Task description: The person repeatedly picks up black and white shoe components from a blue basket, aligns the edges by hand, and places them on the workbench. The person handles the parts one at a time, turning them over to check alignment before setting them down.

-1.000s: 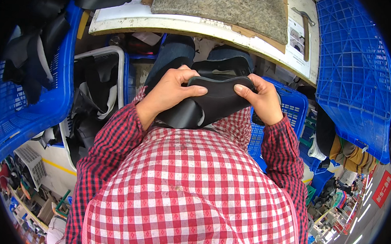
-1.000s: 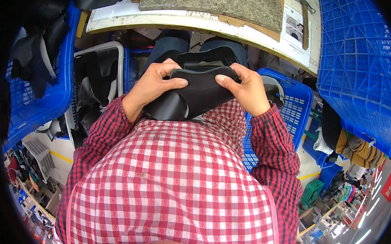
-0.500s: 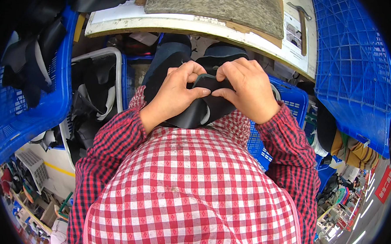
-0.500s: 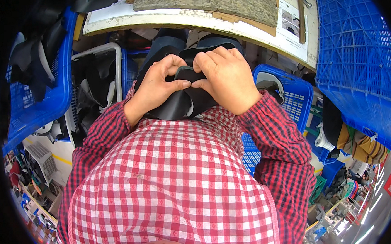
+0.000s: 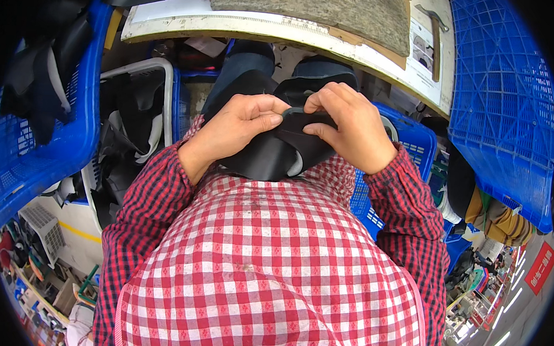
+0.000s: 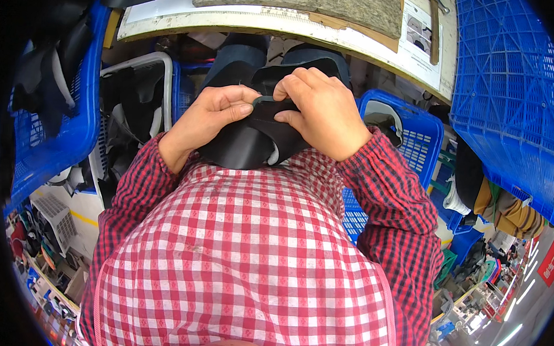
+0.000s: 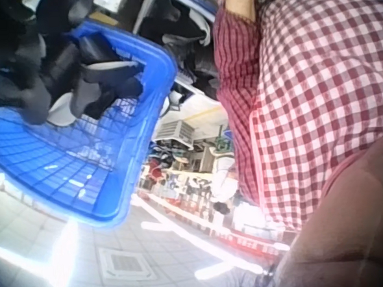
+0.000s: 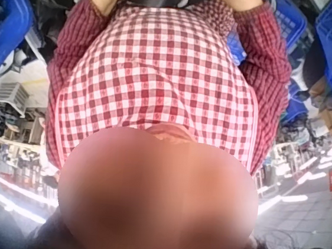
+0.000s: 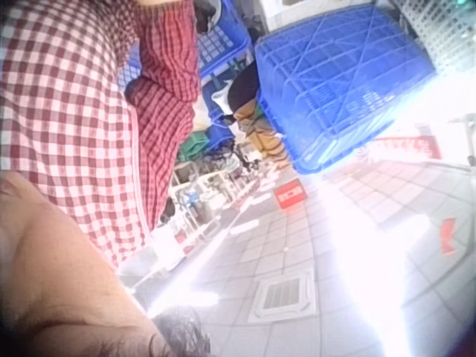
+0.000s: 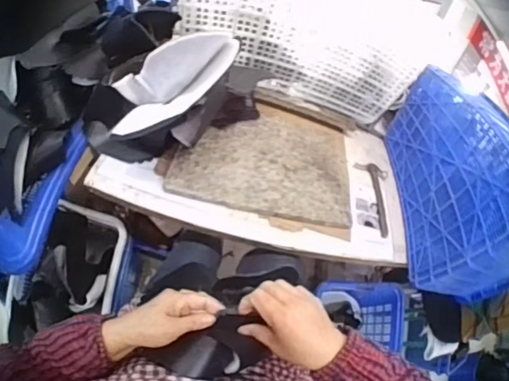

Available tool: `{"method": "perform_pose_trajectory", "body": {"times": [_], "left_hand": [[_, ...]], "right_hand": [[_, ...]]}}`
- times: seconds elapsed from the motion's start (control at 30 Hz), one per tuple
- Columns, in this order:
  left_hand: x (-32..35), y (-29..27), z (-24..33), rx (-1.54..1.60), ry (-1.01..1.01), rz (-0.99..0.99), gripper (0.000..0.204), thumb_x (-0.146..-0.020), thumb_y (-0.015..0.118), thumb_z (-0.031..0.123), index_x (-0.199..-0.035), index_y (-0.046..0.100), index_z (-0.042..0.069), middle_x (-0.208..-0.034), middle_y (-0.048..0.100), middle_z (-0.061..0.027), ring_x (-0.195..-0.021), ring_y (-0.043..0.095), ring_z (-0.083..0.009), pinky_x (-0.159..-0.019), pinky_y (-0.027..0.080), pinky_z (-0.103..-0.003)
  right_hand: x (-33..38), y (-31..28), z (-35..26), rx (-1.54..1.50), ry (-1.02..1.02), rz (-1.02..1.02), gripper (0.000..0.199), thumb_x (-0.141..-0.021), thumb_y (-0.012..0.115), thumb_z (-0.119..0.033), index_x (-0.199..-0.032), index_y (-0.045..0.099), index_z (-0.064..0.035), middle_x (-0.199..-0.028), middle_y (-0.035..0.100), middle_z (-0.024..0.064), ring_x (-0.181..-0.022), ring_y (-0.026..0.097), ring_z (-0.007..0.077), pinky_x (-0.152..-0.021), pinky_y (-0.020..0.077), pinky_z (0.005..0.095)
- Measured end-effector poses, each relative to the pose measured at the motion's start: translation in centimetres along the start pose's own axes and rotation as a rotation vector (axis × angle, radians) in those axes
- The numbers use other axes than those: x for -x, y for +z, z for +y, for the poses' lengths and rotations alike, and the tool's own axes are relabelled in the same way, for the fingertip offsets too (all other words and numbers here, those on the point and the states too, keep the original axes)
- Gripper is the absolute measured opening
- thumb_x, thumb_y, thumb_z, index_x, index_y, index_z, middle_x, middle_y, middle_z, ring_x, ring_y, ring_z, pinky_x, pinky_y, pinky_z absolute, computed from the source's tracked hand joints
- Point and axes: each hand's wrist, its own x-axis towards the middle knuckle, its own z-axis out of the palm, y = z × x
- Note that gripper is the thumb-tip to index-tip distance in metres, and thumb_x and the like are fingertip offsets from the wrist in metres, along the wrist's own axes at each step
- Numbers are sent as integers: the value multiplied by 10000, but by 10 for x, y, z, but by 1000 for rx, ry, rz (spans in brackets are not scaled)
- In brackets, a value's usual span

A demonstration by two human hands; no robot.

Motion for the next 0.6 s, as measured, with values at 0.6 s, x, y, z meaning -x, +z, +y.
{"method": "perform_pose_trajectory", "body": {"times": [0.6], "left_hand": [[-2,14,-8,-471,183,88,203,-1064,611,134,-1179,701,-7,-1017,704,-32,-959,602,-106,-901,492,-275]], "right_hand": [[5,11,7,-274,137,89,219,-772,871,-172,-891,704,-95,-878,677,32,-887,672,266,-755,527,375]]}}
